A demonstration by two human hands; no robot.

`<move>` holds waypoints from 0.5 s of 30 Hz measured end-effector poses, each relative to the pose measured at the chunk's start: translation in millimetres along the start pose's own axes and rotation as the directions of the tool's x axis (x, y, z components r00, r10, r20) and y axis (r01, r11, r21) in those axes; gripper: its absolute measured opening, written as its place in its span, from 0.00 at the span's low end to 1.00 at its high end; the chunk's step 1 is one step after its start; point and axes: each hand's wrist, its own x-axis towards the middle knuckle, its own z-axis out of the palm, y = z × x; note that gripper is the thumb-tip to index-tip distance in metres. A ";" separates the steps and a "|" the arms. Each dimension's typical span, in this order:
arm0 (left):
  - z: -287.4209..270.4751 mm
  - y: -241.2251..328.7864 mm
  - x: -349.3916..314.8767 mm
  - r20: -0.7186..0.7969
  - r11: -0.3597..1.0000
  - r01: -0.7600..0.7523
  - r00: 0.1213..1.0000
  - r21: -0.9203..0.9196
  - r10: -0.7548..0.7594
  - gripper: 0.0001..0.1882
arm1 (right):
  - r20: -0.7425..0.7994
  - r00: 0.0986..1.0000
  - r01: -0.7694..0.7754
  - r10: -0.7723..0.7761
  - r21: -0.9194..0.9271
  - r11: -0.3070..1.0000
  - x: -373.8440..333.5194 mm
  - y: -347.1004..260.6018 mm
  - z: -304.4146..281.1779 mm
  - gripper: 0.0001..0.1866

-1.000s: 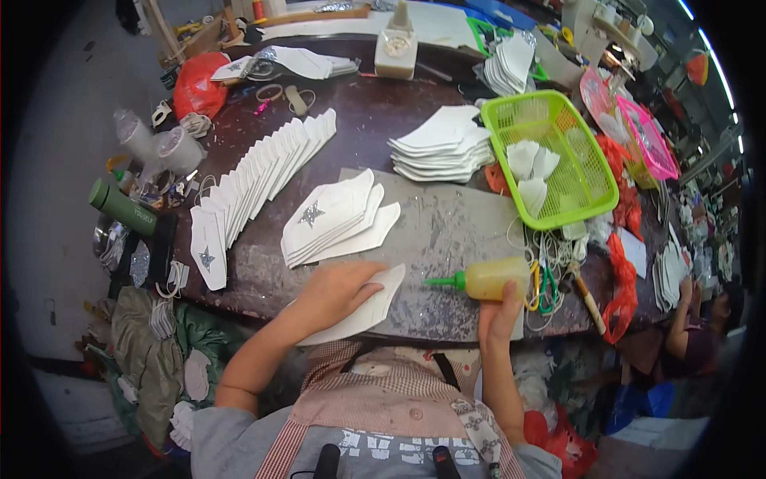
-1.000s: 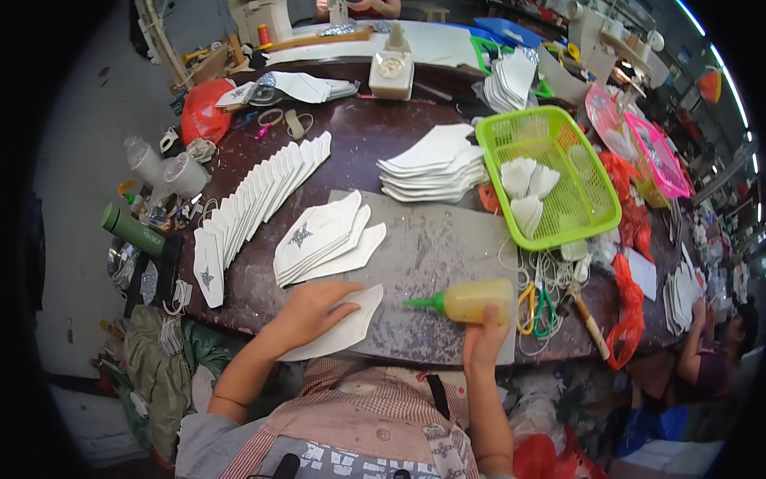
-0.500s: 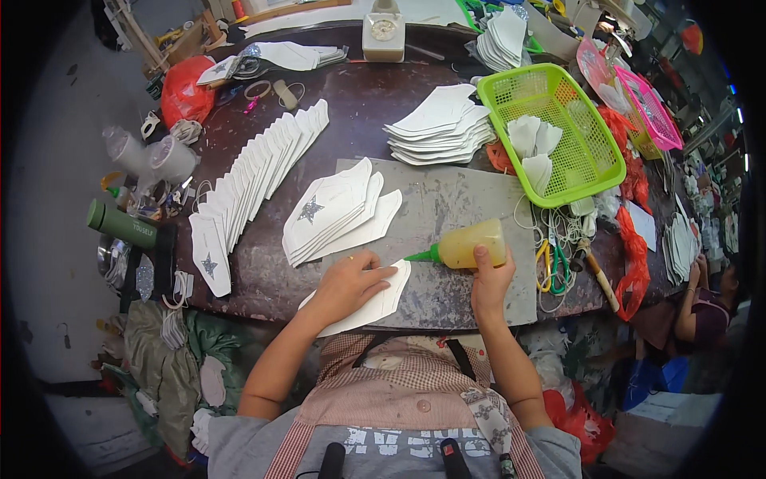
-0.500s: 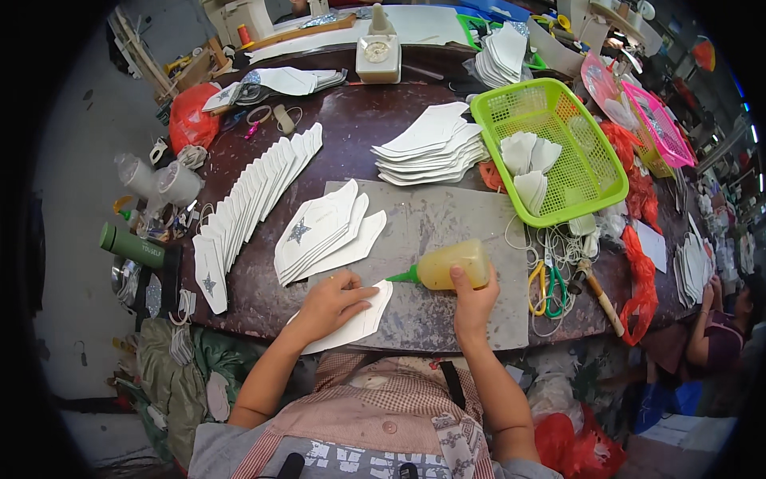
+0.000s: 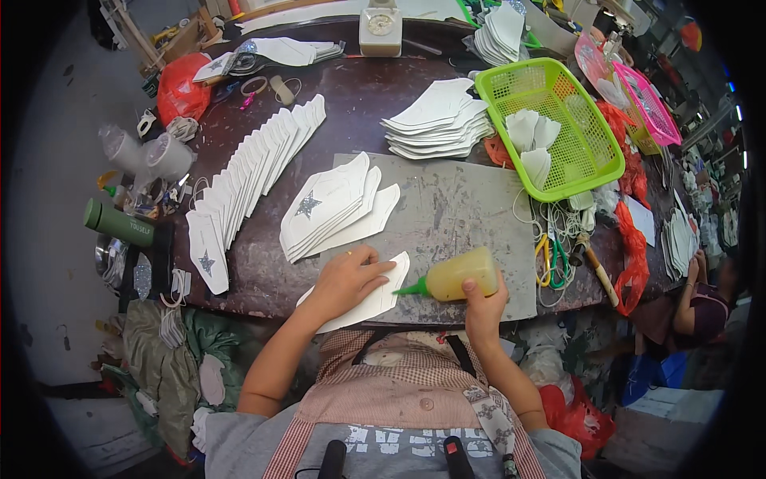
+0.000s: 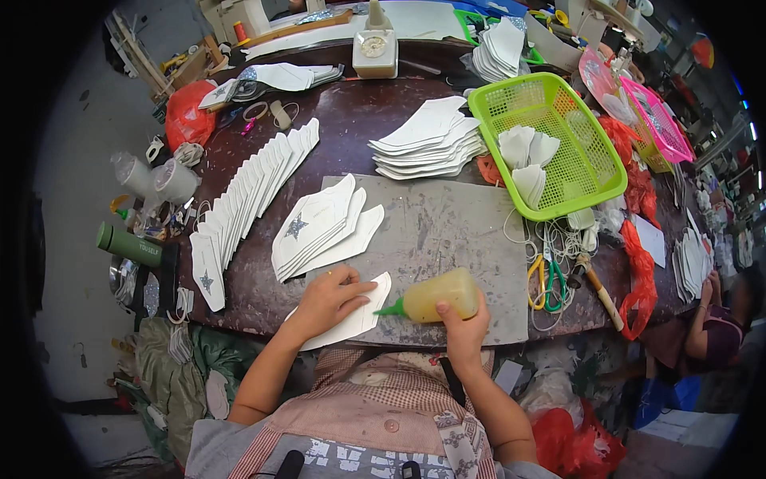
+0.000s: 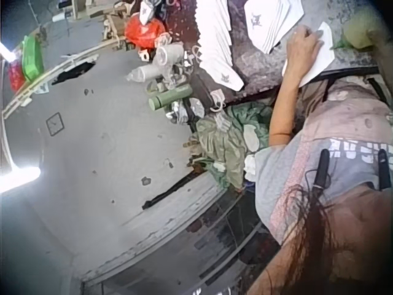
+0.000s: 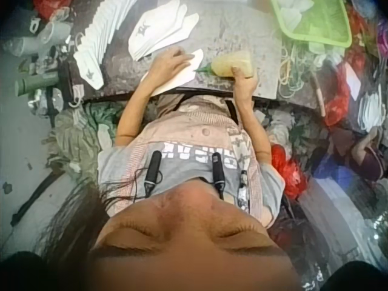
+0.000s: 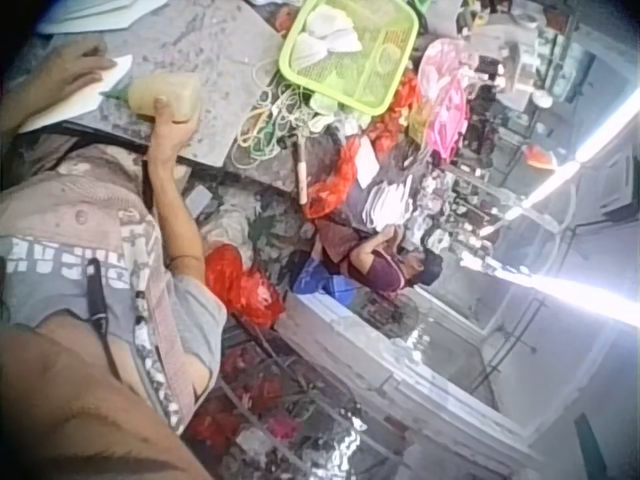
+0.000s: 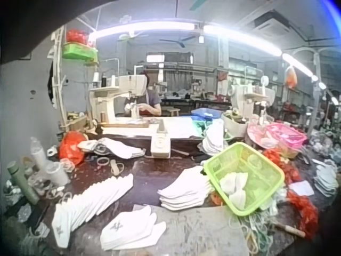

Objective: The person applies glue from a squeeze bottle onto the edges of white fabric pieces with star patterns. They handle the pieces one at a time, applying the adhesive and stacking them on the table.

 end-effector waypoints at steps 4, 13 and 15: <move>0.2 1.2 -0.9 -0.005 1.000 0.006 1.000 -0.004 -0.006 0.14 | -0.101 0.993 -0.062 0.066 0.050 0.997 16.4 0.2 -0.5 0.25; 1.2 -0.2 -0.9 -0.012 1.000 -0.005 1.000 -0.006 0.005 0.14 | 0.048 0.994 -0.097 0.095 0.032 0.995 -5.5 -10.6 -1.8 0.25; 1.3 -1.5 -0.1 -0.017 1.000 -0.004 1.000 -0.014 0.004 0.13 | 0.001 0.994 -0.110 0.110 0.077 0.991 -0.7 -8.3 -0.5 0.25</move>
